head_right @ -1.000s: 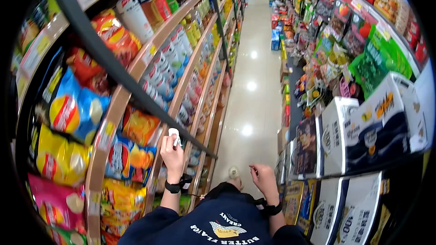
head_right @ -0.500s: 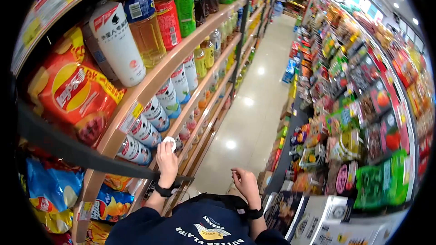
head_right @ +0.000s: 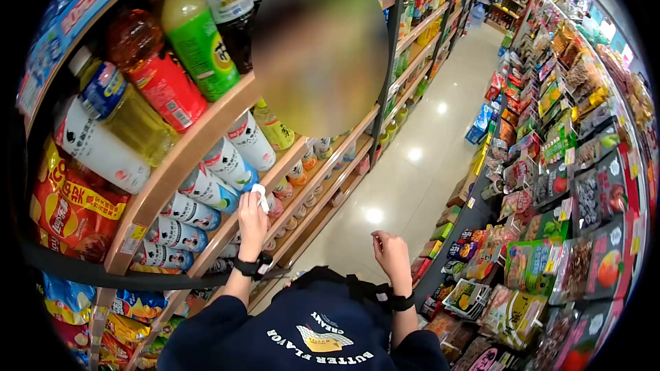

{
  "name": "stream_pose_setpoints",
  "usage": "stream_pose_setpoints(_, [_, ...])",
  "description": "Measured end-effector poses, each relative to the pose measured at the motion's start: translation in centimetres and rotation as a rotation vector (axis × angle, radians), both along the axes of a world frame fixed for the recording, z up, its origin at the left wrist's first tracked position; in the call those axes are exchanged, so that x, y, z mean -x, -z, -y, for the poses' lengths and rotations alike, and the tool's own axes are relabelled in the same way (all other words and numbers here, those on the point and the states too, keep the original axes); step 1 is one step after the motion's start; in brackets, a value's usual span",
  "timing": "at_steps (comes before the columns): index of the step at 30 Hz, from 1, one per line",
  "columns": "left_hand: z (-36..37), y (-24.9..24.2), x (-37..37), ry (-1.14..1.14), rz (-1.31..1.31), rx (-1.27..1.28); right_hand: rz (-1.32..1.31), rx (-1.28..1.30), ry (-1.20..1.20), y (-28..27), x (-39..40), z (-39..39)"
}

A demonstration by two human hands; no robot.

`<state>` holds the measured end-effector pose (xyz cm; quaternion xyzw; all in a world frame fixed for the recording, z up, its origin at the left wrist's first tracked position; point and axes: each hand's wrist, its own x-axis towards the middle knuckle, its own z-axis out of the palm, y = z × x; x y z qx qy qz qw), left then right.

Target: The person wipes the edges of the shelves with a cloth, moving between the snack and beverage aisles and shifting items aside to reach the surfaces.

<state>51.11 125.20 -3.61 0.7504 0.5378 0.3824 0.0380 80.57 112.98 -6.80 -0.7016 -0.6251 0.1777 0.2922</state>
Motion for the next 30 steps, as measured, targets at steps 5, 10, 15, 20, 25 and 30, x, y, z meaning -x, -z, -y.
stream_pose_setpoints(5, [-4.1, -0.3, -3.4, 0.038, 0.013, 0.113, -0.138, 0.04, 0.002, 1.9, -3.8, -1.8])
stream_pose_setpoints(10, [-7.4, -0.3, -6.4, 0.069, 0.013, 0.124, -0.157, 0.126, 0.025, 3.7, -6.0, -5.6])
stream_pose_setpoints(15, [-9.7, -0.7, -9.2, 0.069, -0.009, 0.155, -0.159, 0.112, -0.047, 1.7, -7.0, -12.3])
stream_pose_setpoints(20, [-12.0, -0.4, -11.4, 0.043, -0.009, 0.153, -0.237, -0.086, -0.229, -2.3, -5.4, -20.8])
stream_pose_setpoints(25, [-12.6, -0.1, -12.3, -0.037, 0.015, 0.187, -0.268, -0.2, -0.567, -5.2, -1.0, -27.3])
stream_pose_setpoints(30, [-11.9, -1.0, -13.4, -0.146, 0.044, 0.125, -0.172, -0.28, -0.86, -3.2, 0.9, -30.3])
